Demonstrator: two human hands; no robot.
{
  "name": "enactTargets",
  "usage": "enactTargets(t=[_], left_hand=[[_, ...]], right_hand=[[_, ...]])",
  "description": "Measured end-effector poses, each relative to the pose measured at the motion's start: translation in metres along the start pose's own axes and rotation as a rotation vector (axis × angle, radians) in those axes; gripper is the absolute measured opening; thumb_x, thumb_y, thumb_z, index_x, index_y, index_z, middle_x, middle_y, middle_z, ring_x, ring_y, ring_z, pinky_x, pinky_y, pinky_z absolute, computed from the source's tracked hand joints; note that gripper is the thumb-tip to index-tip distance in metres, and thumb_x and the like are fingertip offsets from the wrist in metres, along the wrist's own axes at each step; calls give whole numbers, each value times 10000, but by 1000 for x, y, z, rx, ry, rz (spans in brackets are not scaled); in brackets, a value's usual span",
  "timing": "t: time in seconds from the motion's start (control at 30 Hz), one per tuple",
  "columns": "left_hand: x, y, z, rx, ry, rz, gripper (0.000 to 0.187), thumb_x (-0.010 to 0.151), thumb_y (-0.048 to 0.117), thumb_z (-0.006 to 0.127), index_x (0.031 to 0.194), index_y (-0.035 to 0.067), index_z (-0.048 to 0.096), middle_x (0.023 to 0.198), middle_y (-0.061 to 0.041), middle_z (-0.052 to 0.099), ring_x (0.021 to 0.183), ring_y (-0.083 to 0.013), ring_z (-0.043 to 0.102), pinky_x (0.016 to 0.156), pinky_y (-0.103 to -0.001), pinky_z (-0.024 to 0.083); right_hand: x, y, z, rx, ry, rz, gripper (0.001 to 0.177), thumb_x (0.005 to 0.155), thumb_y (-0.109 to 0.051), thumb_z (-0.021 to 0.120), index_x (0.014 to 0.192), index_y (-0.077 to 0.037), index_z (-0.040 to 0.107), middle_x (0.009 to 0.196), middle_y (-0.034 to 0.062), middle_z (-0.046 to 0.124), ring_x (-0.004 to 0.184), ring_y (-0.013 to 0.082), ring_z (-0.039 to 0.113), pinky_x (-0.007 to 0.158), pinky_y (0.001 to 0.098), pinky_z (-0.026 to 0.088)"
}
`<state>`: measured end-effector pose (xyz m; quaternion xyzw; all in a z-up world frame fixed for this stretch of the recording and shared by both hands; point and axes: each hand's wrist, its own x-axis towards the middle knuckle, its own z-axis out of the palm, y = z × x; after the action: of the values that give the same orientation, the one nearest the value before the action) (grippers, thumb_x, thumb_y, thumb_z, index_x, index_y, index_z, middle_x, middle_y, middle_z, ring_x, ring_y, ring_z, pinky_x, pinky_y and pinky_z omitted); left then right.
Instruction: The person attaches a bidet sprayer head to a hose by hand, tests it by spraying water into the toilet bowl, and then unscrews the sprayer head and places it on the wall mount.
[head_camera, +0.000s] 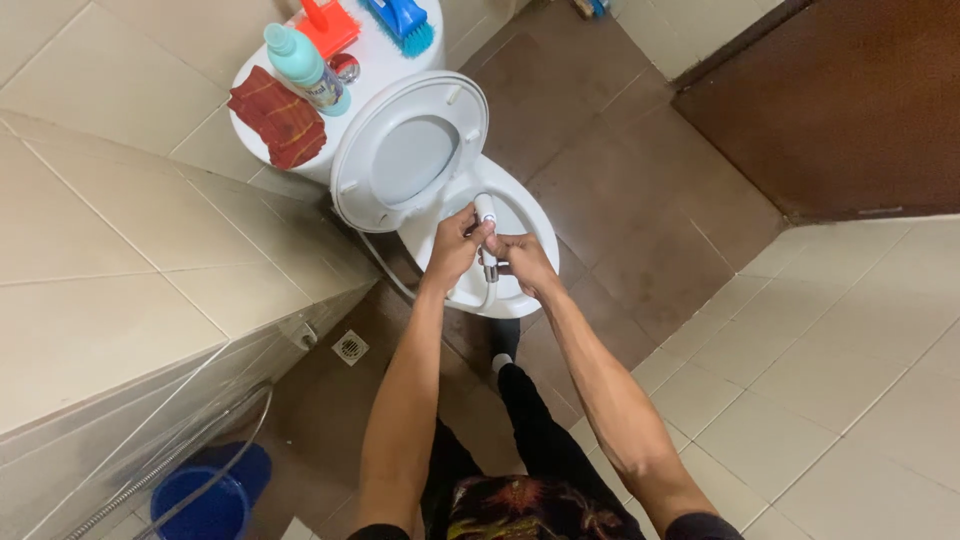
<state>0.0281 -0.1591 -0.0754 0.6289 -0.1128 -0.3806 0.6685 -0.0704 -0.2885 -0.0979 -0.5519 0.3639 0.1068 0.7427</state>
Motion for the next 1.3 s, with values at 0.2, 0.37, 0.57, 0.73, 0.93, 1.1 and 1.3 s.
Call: enactTargets(t=[0.2,0.37,0.57,0.73,0.93,1.1,1.3], left_hand=[[11,14,5,-47,-15,55,225,1013,119,649,1173,-39,662,876,-32,671,754,-79,589,591,-248,492],[21,25,9,-42,12,86,231,1008,107,654,1203,-17,658,877,-21,679,752,-72,593,602,-241,497],[26,39,11,-85,22,110,256,999,99,652,1225,-19,658,885,-19,673,737,-68,569,573,-241,477],[25,49,11,-87,40,154,261,999,103,646,1233,-13,641,902,-14,680,754,-57,580,582,-236,484],[22,51,7,-72,50,178,229,1015,109,652,1202,-23,640,883,-16,673,742,-60,573,590,-236,472],[13,60,2,-61,84,189,223,1012,118,652,1187,-20,650,853,-9,654,716,-53,557,571,-236,463],[3,66,-2,-79,141,168,339,990,111,647,1304,-16,627,893,-13,673,733,-50,567,582,-227,471]], right_hand=[[8,-18,-10,8,-39,-34,413,983,-321,668,981,80,764,925,161,732,808,219,689,714,399,615],[10,-39,-13,-43,-47,-65,391,985,-298,659,965,78,764,895,174,739,779,227,701,699,408,624],[15,-55,-15,-63,-84,-93,382,988,-298,652,972,68,762,910,167,745,811,221,716,729,399,636],[17,-62,-14,-68,-106,-118,384,989,-296,653,989,73,762,916,165,741,808,224,706,721,402,627],[13,-71,-9,-94,-118,-129,385,988,-308,650,1003,57,772,917,159,745,806,226,713,723,400,636],[10,-79,0,-99,-149,-135,381,987,-306,653,1010,55,772,929,152,745,834,215,713,718,397,625],[5,-84,13,-143,-156,-129,357,988,-289,643,1021,42,772,905,167,755,795,233,725,708,404,642]])
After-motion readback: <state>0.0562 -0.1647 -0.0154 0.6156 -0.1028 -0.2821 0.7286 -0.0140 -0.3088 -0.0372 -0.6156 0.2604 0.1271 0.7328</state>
